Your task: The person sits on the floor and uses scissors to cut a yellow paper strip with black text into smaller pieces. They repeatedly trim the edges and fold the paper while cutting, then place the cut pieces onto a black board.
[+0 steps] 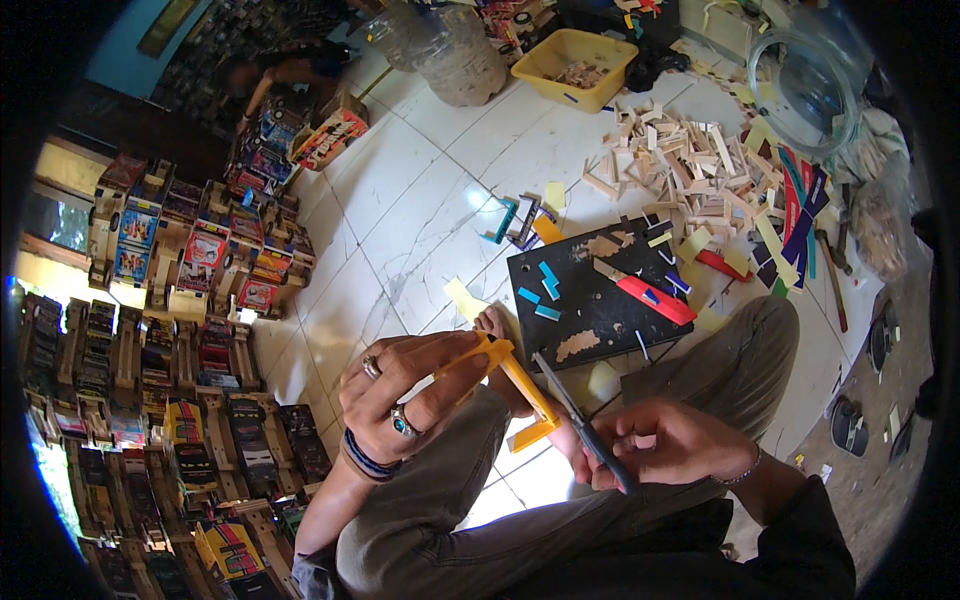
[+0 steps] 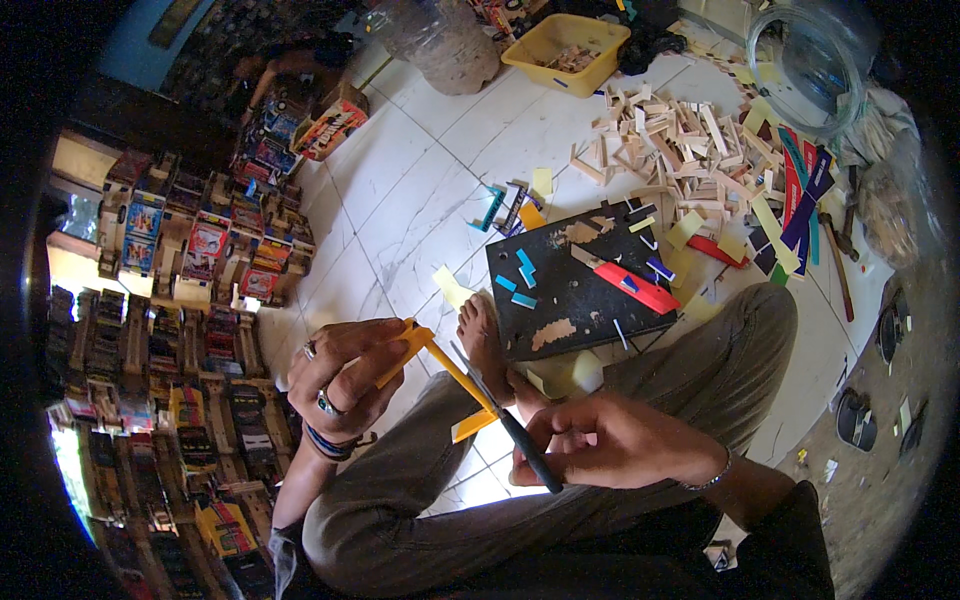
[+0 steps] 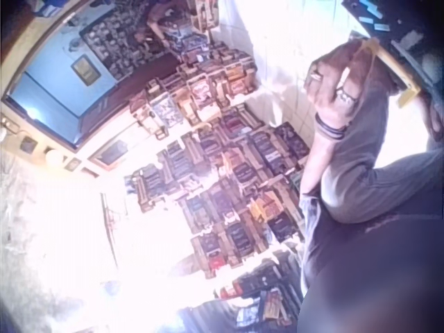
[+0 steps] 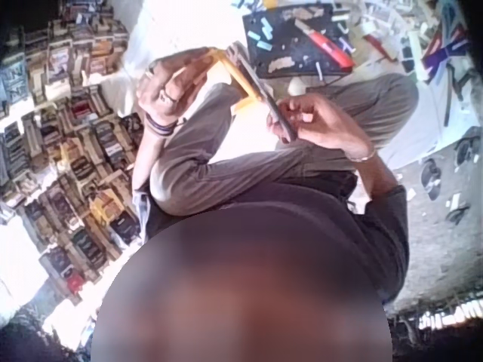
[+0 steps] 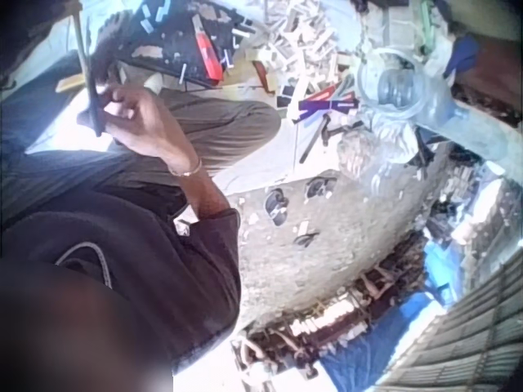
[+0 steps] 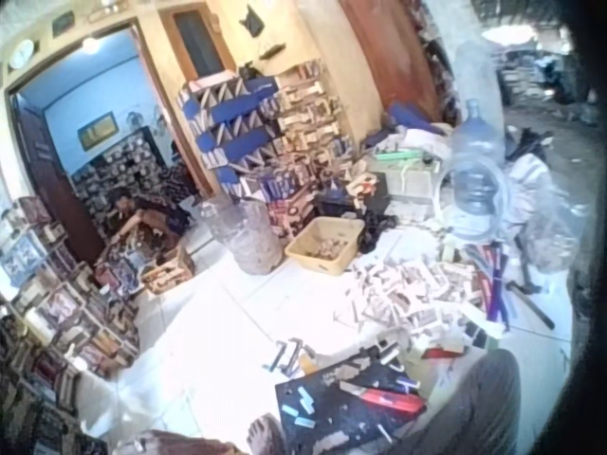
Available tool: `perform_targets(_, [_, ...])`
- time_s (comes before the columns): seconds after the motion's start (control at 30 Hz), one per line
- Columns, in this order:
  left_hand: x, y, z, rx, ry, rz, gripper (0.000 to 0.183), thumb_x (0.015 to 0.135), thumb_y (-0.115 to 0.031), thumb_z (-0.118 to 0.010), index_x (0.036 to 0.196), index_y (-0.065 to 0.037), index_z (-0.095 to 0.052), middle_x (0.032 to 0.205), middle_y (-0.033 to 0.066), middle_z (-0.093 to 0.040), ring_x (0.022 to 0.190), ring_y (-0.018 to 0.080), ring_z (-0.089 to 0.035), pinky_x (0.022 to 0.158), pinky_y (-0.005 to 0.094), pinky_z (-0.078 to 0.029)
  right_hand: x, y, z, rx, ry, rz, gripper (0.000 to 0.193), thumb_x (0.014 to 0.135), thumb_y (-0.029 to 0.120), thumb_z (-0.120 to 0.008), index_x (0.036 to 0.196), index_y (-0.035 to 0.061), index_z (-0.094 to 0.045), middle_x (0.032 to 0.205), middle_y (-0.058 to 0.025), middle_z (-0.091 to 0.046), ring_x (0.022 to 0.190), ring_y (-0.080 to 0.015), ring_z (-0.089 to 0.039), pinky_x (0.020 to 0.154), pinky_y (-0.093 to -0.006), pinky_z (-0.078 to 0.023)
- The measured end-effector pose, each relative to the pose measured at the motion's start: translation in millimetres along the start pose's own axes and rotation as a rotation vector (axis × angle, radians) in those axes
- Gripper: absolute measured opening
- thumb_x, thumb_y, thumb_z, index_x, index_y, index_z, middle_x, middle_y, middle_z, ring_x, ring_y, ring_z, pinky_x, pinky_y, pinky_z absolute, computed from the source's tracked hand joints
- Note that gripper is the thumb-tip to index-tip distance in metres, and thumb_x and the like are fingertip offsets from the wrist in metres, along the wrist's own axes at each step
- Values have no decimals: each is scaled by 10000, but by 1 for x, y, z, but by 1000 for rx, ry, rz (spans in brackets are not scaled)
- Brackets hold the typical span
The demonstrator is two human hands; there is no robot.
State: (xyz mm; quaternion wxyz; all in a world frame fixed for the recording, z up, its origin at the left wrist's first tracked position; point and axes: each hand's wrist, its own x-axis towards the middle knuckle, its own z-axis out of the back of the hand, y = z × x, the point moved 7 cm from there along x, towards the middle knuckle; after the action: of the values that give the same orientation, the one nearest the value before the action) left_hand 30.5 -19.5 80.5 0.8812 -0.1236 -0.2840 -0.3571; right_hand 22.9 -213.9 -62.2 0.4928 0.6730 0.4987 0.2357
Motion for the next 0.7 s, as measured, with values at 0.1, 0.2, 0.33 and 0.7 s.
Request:
perform_targets(0.1, [0, 0, 0, -2, 2, 2, 347, 759, -102, -855, 1083, -158, -747, 1054, 56, -757, 907, 198, -756, 713, 280, -604, 4, 5, -4, 0, 25, 139, 303, 903, 329, -812, 953, 37, -750, 947, 1, -708, 632, -15, -457, 567, -222, -352])
perform_targets(0.2, [0, -1, 1, -2, -4, 4, 333, 761, -105, -850, 1074, -156, -749, 1057, 55, -757, 917, 194, -754, 724, 283, -606, 6, 1, -5, -96, 69, 61, 408, 907, 447, -785, 946, 43, -749, 864, -4, -691, 601, -32, -470, 553, -235, -349])
perform_targets(0.33, [1, -3, 0, -31, 23, -6, 292, 780, -110, -824, 1061, -145, -751, 1068, 65, -757, 927, 190, -752, 744, 294, -613, 10, -3, -7, -38, 91, -32, 448, 932, 500, -741, 951, 53, -751, 784, 5, -654, 590, -39, -478, 548, -252, -344])
perform_targets(0.7, [1, -6, -3, -65, 45, -45, 272, 788, -141, -800, 1055, -115, -757, 1130, 69, -752, 964, 193, -745, 791, 284, -611, 12, 9, -3, 125, 109, 58, 305, 959, 334, -746, 1013, 34, -757, 884, 17, -671, 661, -32, -500, 583, -253, -349])
